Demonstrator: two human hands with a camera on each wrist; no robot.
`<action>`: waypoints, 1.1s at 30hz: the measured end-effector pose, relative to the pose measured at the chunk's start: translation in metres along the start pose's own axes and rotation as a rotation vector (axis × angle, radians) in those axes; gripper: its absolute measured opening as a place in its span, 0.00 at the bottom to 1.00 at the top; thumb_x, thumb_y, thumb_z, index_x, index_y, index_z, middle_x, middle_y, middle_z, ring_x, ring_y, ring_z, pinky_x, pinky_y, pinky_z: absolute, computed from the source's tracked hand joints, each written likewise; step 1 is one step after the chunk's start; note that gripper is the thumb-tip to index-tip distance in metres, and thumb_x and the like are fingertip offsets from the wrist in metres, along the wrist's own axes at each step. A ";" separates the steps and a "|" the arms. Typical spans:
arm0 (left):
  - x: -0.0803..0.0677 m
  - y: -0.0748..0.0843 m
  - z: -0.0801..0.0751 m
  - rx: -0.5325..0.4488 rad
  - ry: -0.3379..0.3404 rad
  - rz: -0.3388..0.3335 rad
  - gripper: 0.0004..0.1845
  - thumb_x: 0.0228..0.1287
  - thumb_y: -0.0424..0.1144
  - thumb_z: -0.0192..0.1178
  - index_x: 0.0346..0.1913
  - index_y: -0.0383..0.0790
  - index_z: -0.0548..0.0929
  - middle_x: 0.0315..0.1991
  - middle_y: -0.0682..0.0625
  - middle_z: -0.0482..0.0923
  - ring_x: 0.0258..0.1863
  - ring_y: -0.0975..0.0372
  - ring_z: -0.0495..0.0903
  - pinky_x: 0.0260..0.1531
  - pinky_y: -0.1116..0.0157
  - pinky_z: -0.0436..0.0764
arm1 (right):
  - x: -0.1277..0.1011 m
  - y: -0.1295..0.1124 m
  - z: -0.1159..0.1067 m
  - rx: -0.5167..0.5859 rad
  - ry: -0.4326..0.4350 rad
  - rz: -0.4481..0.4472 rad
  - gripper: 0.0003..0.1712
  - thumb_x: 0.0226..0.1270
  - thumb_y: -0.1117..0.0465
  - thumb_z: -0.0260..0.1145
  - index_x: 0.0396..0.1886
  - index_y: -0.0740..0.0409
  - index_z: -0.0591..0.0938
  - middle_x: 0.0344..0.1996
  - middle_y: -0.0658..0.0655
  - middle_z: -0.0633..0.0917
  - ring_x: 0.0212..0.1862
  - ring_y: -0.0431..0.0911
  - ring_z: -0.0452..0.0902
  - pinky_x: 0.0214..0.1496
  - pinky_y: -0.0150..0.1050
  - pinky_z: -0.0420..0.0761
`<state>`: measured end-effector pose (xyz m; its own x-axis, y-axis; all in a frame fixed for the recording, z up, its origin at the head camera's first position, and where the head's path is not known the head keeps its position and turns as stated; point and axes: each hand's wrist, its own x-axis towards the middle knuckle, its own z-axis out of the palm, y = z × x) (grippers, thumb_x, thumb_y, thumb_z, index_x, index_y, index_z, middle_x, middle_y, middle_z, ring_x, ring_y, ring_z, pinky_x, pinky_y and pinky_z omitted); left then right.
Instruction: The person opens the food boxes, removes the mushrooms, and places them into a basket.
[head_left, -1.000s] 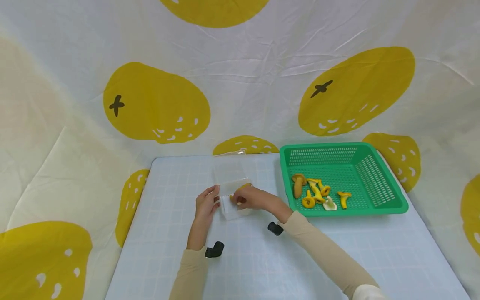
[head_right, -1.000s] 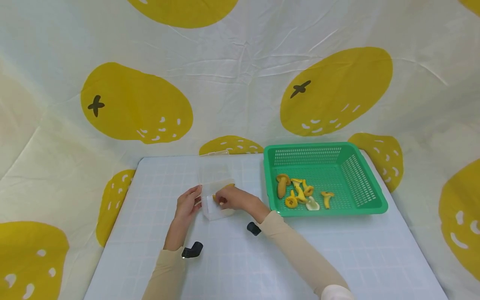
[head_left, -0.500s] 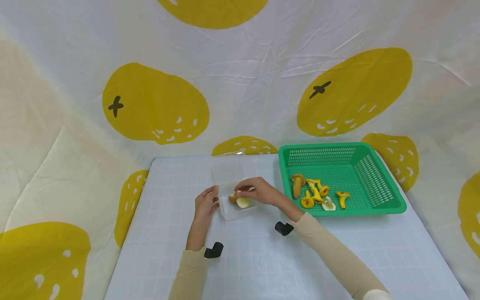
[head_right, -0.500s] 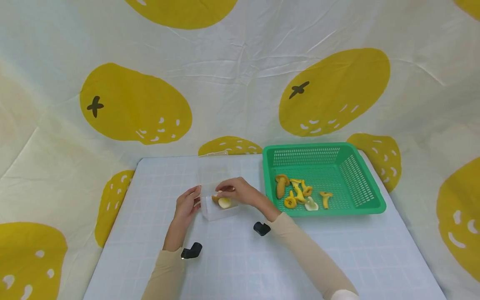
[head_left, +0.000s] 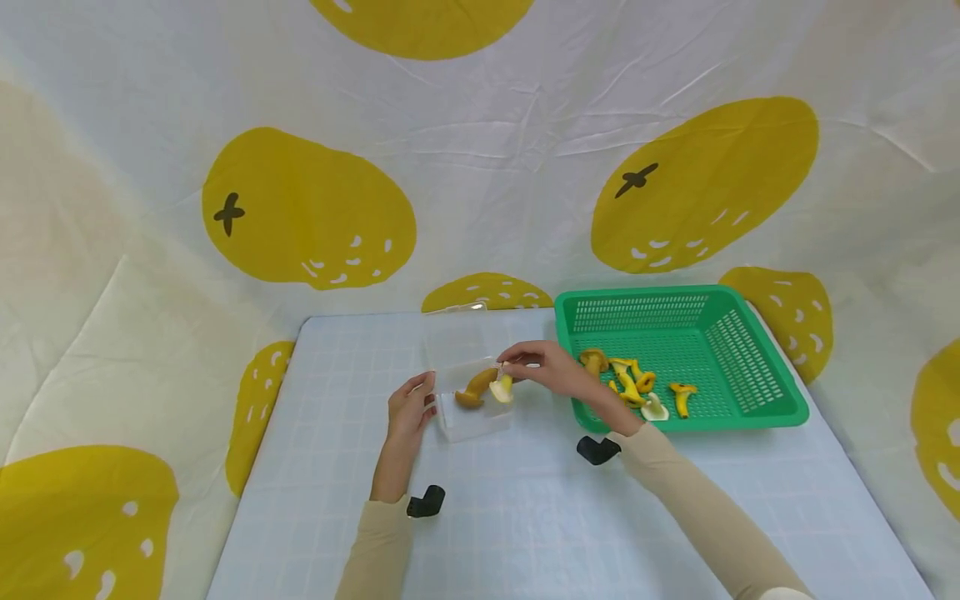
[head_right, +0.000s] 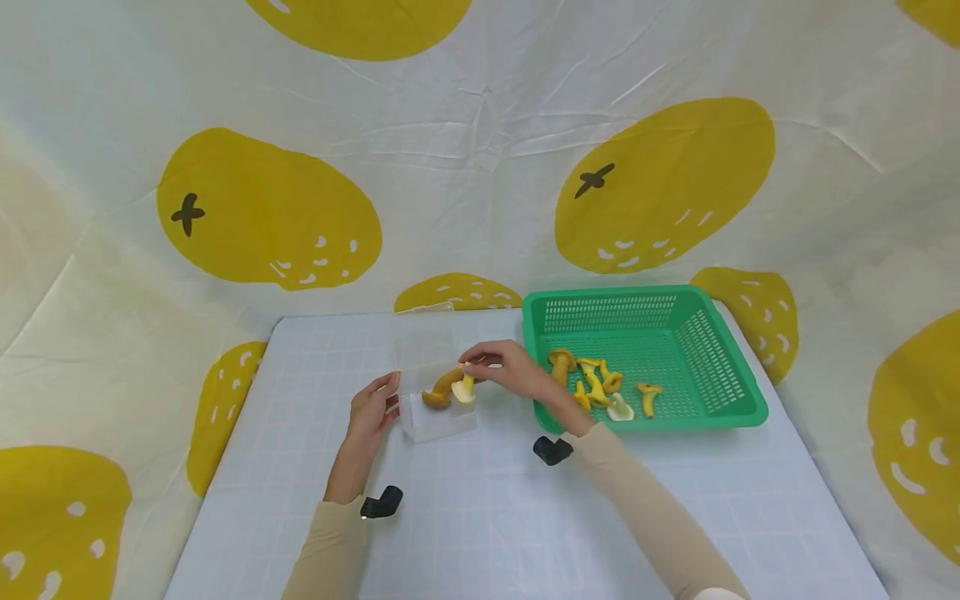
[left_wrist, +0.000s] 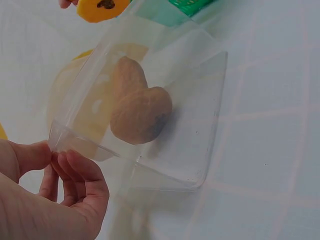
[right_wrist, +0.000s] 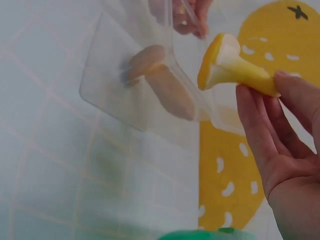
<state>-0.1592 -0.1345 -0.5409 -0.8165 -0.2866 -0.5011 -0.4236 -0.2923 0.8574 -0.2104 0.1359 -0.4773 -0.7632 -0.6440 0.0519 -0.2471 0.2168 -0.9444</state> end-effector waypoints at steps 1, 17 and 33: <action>0.000 0.000 0.000 -0.001 0.003 0.001 0.23 0.72 0.45 0.66 0.63 0.36 0.81 0.56 0.42 0.75 0.46 0.57 0.75 0.36 0.70 0.79 | -0.002 0.000 -0.003 0.015 0.010 0.013 0.14 0.77 0.66 0.64 0.56 0.68 0.83 0.47 0.65 0.86 0.45 0.53 0.86 0.53 0.49 0.85; 0.000 -0.001 0.002 0.020 0.025 -0.001 0.22 0.73 0.47 0.66 0.63 0.39 0.81 0.50 0.48 0.76 0.44 0.58 0.75 0.40 0.69 0.80 | -0.044 0.012 -0.059 0.159 0.191 0.097 0.18 0.77 0.63 0.65 0.59 0.70 0.81 0.52 0.60 0.86 0.49 0.47 0.86 0.54 0.50 0.84; 0.001 -0.001 0.002 0.032 0.023 -0.003 0.22 0.72 0.47 0.66 0.63 0.39 0.81 0.52 0.47 0.75 0.44 0.59 0.74 0.43 0.66 0.80 | -0.102 0.030 -0.119 0.115 0.343 0.125 0.18 0.79 0.61 0.63 0.62 0.65 0.81 0.52 0.49 0.87 0.52 0.42 0.85 0.53 0.41 0.85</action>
<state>-0.1600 -0.1329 -0.5419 -0.8060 -0.3071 -0.5061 -0.4386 -0.2643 0.8589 -0.2113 0.2951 -0.4719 -0.9434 -0.3309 0.0211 -0.0857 0.1818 -0.9796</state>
